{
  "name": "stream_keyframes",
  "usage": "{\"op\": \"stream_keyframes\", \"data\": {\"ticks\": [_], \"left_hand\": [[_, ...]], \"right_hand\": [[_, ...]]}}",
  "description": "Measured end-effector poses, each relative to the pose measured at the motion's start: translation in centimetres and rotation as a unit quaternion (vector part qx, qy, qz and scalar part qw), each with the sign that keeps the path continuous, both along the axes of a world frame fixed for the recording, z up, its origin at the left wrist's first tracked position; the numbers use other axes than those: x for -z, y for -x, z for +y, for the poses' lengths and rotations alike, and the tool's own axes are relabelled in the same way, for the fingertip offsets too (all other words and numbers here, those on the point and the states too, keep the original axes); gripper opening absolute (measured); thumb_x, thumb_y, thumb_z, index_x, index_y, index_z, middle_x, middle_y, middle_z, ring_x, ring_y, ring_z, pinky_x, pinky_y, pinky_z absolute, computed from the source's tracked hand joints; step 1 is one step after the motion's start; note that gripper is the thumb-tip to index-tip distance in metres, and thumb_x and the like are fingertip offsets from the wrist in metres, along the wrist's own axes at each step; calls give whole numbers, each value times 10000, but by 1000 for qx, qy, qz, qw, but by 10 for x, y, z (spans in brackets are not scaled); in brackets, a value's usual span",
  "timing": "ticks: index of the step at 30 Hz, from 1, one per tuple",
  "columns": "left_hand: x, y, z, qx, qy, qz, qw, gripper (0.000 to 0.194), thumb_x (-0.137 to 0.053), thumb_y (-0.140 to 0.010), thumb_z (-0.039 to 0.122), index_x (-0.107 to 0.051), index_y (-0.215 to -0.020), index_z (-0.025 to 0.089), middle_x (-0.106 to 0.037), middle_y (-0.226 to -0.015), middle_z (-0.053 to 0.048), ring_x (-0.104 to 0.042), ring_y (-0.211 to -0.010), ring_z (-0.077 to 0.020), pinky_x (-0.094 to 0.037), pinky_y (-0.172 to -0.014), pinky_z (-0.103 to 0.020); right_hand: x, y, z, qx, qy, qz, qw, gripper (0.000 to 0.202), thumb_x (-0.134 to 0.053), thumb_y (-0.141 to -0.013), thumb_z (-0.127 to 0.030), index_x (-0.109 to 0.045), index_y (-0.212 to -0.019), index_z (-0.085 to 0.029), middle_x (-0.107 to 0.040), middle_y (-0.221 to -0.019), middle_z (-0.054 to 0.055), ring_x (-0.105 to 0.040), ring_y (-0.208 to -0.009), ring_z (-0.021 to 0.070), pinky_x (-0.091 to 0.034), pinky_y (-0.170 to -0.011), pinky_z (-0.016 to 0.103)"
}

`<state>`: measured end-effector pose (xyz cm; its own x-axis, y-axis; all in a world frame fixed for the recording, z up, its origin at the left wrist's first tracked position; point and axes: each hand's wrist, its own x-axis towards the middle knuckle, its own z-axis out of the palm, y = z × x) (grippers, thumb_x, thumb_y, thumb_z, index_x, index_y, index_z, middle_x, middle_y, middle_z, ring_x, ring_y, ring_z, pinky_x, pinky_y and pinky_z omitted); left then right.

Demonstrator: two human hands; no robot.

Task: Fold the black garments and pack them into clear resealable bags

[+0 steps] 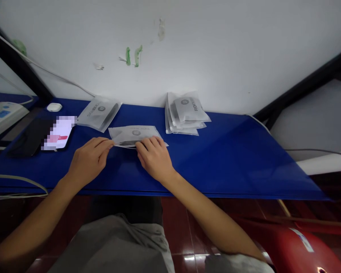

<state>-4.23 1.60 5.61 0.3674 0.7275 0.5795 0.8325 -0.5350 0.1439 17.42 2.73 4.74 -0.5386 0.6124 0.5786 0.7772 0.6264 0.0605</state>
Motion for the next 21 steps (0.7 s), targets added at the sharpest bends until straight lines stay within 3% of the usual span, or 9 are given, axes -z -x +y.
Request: {"op": "stream_keyframes", "data": {"ticks": [5,12,21], "left_hand": [[-14,0,-2,20,10,-101,995,223,-422,-946,188,-643,-973,198,-692,-932,-33,-645,-890,-169,-528,-801,-310],[-25,-3,-2,18,18,-159,987,214,-443,-942,192,-656,-936,199,-704,-892,-16,-657,-850,-141,-523,-785,-270],[-15,-3,-2,-31,31,-273,961,207,-607,-871,281,-674,-1056,219,-735,-923,-3,-691,-792,-137,-564,-746,-269]], "right_hand": [[-22,-2,-2,-5,-11,46,999,172,-473,-925,-180,-645,-927,-186,-655,-855,65,-531,-798,202,-413,-753,345],[-42,-4,-1,-30,-8,37,999,165,-472,-926,-177,-636,-915,-193,-653,-859,58,-535,-787,194,-412,-746,330],[-52,-5,6,-35,28,26,999,190,-435,-933,-170,-614,-877,-198,-634,-836,53,-510,-756,188,-391,-712,323]]}}
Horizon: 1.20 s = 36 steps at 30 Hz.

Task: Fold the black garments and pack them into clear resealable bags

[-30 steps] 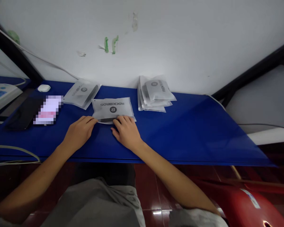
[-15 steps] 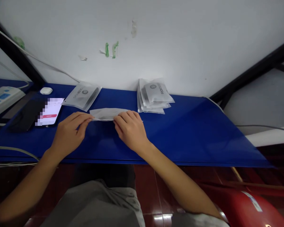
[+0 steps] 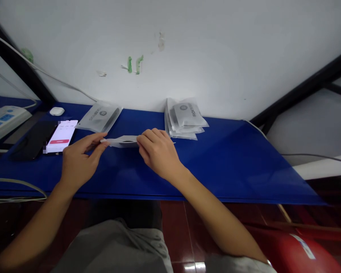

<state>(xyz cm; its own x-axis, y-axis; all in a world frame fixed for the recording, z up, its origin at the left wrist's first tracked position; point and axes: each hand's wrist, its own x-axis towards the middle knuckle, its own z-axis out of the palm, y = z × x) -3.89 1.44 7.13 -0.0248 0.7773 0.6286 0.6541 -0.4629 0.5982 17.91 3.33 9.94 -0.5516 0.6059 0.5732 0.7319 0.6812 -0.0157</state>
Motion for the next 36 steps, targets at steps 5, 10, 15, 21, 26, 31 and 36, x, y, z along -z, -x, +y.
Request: {"op": "stream_keyframes", "data": {"ticks": [5,10,15,21,26,31,36], "left_hand": [[3,1,-1,-18,13,-49,999,149,-622,-857,300,-705,-949,220,-742,-900,-2,-697,-798,-147,-576,-749,-285],[7,3,3,-15,17,-58,998,139,-624,-851,316,-716,-911,231,-742,-895,0,-694,-791,-152,-576,-732,-291],[11,5,5,4,10,-39,999,120,-602,-865,298,-694,-880,223,-729,-861,5,-680,-782,-139,-559,-741,-279],[7,5,5,4,-11,24,1000,110,-540,-896,244,-638,-855,218,-700,-820,7,-653,-746,-132,-531,-727,-273],[10,6,6,2,-22,66,998,118,-491,-916,213,-593,-857,219,-673,-811,3,-632,-744,-133,-508,-713,-264],[14,9,8,10,-38,86,996,130,-460,-919,166,-567,-864,214,-647,-794,2,-613,-728,-125,-488,-696,-251],[15,7,8,15,-49,85,995,138,-457,-913,137,-561,-850,202,-645,-775,1,-618,-718,-119,-483,-690,-239]], "right_hand": [[-4,-2,3,-1,32,6,999,183,-434,-932,-175,-607,-875,-184,-637,-834,60,-512,-760,192,-384,-691,328],[-4,-4,6,-11,64,35,997,188,-425,-926,-168,-604,-871,-186,-636,-841,62,-518,-760,188,-381,-680,327],[-2,-6,7,-16,73,58,996,179,-435,-923,-168,-603,-866,-183,-637,-839,59,-520,-764,185,-385,-682,328],[-5,-5,6,-13,80,38,996,177,-447,-920,-172,-614,-864,-187,-636,-836,55,-518,-761,186,-382,-683,330],[-8,-4,4,-12,88,29,996,181,-451,-914,-167,-619,-850,-187,-632,-827,55,-515,-750,182,-381,-681,328],[-10,1,3,-6,104,29,994,150,-487,-893,-167,-618,-823,-187,-631,-835,50,-520,-743,180,-396,-693,326],[-11,20,2,-32,98,47,994,151,-547,-895,-255,-630,-1001,-187,-649,-993,77,-561,-875,211,-420,-787,358]]}}
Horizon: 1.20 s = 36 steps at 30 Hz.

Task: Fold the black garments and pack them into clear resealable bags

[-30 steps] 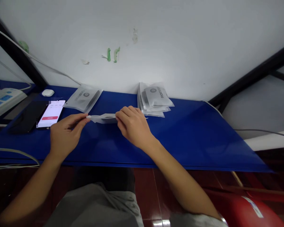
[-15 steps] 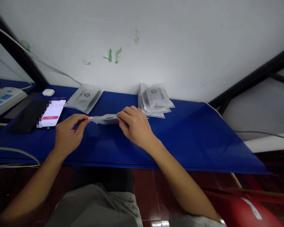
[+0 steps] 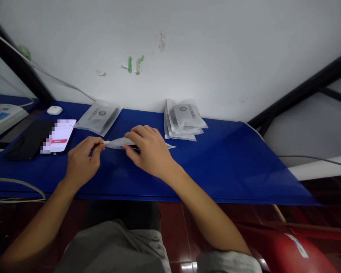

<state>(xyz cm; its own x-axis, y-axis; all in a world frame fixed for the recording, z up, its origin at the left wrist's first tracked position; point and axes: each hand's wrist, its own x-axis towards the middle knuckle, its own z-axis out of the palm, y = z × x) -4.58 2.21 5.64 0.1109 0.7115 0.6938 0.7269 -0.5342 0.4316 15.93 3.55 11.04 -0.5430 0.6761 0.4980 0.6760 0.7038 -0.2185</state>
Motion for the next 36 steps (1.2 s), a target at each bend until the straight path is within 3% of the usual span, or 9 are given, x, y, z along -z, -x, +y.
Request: {"op": "stream_keyframes", "data": {"ticks": [10,21,31,36], "left_hand": [[2,-3,0,16,-22,18,999,152,-440,-933,162,-567,-856,195,-671,-795,-12,-628,-735,-119,-490,-689,-240],[11,-11,-1,34,-52,18,998,136,-429,-922,123,-537,-878,194,-644,-770,-1,-614,-695,-109,-480,-644,-222],[14,-7,-2,20,-52,3,998,125,-453,-904,94,-518,-861,191,-585,-750,14,-574,-676,-96,-469,-651,-204],[9,-7,-2,41,-25,20,999,79,-485,-918,144,-550,-941,182,-624,-855,-18,-606,-807,-128,-493,-755,-246]], "right_hand": [[1,30,6,-54,23,-28,998,180,-497,-936,-226,-661,-984,-169,-629,-1004,77,-527,-853,178,-386,-767,318],[-3,24,6,-86,10,-74,993,160,-488,-918,-186,-648,-915,-174,-621,-998,73,-488,-815,174,-337,-727,311],[-1,6,7,-49,-17,-98,994,153,-497,-920,-204,-646,-937,-179,-629,-1016,65,-490,-835,181,-333,-731,318],[0,3,7,-33,-26,-91,995,137,-513,-905,-186,-647,-936,-180,-632,-1016,63,-501,-834,182,-343,-725,317]]}}
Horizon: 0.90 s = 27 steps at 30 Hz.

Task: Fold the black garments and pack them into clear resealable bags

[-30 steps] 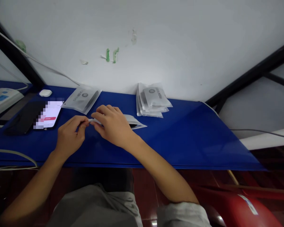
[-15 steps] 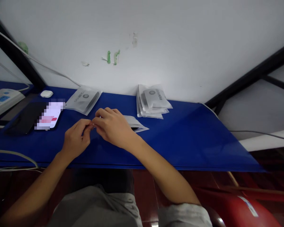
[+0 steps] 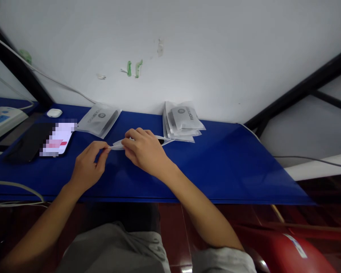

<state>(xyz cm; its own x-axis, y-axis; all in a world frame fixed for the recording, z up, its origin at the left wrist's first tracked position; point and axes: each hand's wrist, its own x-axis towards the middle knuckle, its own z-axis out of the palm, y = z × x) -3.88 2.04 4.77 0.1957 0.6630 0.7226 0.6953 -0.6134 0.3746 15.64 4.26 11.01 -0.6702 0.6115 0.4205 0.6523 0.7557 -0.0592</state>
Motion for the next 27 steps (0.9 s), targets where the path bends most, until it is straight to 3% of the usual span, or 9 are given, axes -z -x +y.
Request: {"op": "stream_keyframes", "data": {"ticks": [11,18,27], "left_hand": [[-4,-4,0,11,-5,9,1000,128,-480,-925,146,-607,-932,165,-654,-852,-26,-622,-788,-130,-510,-740,-257],[-5,-8,2,37,-2,22,999,143,-501,-923,160,-631,-980,171,-668,-901,-30,-634,-854,-136,-516,-817,-267],[-3,-8,2,-5,-42,69,997,175,-482,-923,164,-657,-923,179,-690,-846,-31,-630,-770,-154,-517,-719,-286]], "right_hand": [[8,3,-2,-6,40,41,998,174,-486,-922,-196,-651,-965,-165,-640,-1020,89,-527,-840,186,-390,-734,320],[13,4,0,-17,30,38,999,183,-477,-917,-173,-655,-956,-161,-644,-986,85,-533,-831,187,-400,-747,326],[22,5,-4,-1,4,29,1000,160,-500,-899,-168,-656,-935,-168,-643,-1005,90,-541,-879,204,-407,-781,348]]}}
